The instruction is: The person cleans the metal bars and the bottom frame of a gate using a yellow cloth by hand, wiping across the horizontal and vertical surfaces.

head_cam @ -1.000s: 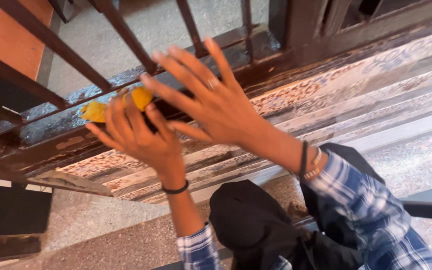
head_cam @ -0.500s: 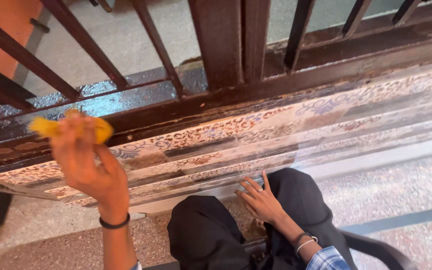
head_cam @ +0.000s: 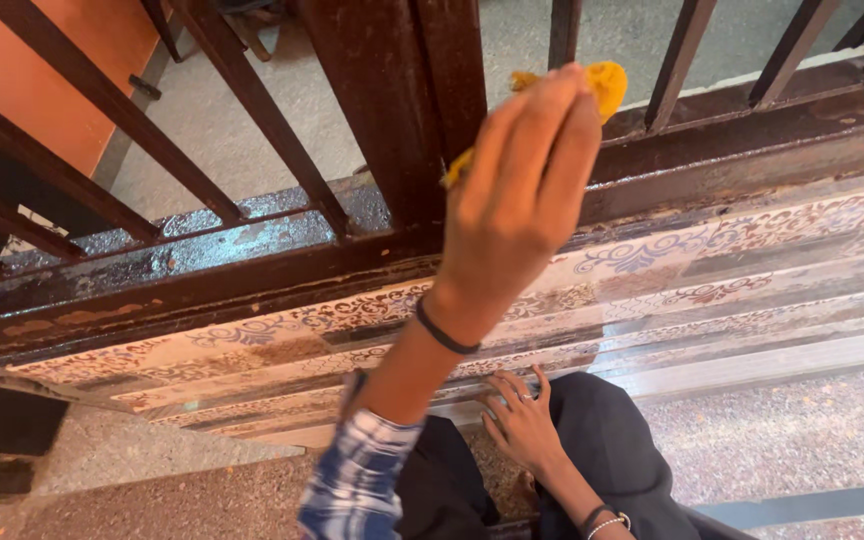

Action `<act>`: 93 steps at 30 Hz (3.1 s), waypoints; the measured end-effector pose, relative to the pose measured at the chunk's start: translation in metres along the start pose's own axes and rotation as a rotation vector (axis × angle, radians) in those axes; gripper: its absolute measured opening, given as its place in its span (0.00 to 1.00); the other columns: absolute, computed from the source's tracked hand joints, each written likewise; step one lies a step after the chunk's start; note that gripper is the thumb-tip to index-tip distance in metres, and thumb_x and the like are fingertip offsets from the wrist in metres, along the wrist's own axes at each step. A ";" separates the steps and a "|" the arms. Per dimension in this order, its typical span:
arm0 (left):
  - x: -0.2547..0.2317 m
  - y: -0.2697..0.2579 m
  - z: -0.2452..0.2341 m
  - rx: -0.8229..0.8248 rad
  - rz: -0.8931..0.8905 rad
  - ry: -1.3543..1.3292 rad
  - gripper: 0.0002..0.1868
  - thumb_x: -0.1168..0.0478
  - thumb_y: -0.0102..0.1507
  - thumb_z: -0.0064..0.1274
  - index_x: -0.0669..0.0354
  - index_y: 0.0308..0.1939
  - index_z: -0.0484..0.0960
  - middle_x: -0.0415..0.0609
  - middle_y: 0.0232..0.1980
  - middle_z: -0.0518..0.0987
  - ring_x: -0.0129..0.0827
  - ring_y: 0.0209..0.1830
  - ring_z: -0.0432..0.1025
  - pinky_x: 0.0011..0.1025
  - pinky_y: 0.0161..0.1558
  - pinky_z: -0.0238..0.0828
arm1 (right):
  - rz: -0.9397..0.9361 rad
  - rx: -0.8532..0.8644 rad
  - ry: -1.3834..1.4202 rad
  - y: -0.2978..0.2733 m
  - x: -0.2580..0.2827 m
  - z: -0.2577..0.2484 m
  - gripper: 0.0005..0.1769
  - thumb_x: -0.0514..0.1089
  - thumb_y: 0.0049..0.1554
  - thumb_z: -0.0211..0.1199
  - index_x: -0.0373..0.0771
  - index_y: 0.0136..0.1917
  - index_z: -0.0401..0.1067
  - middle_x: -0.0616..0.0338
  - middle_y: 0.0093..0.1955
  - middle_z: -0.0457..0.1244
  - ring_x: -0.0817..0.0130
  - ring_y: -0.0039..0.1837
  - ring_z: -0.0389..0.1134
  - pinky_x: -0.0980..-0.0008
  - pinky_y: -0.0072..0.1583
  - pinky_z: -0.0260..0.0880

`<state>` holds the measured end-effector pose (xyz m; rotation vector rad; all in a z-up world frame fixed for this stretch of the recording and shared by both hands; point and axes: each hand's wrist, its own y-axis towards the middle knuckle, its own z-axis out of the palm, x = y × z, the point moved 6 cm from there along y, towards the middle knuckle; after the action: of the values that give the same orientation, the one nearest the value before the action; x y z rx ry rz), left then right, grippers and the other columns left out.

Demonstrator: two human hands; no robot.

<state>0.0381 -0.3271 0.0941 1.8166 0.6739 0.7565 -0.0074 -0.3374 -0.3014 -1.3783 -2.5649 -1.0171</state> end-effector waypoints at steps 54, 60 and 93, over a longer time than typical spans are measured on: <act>0.176 -0.043 -0.121 -0.167 -0.574 -0.337 0.29 0.61 0.78 0.54 0.58 0.75 0.53 0.46 0.43 0.69 0.26 0.34 0.70 0.23 0.34 0.66 | 0.008 -0.548 -0.378 0.200 0.059 -0.334 0.07 0.29 0.63 0.57 0.33 0.55 0.69 0.50 0.49 0.64 0.50 0.48 0.67 0.61 0.49 0.64; 0.175 -0.053 -0.121 -0.146 -0.524 -0.225 0.22 0.63 0.78 0.54 0.57 0.69 0.59 0.40 0.28 0.62 0.21 0.24 0.62 0.23 0.29 0.57 | -0.091 -0.565 -0.435 0.193 0.090 -0.347 0.09 0.28 0.63 0.61 0.33 0.57 0.73 0.50 0.52 0.68 0.53 0.47 0.69 0.63 0.46 0.65; 0.175 -0.058 -0.115 -0.146 -0.536 -0.223 0.24 0.64 0.79 0.54 0.59 0.72 0.57 0.39 0.31 0.64 0.18 0.23 0.61 0.18 0.26 0.54 | -0.074 -0.548 -0.581 0.179 0.043 -0.296 0.15 0.43 0.61 0.64 0.34 0.58 0.75 0.53 0.59 0.67 0.61 0.66 0.66 0.56 0.75 0.61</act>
<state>0.0580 -0.1111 0.1066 1.4622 0.8799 0.2354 0.0302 -0.4076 0.0373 -1.9655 -2.8607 -1.6312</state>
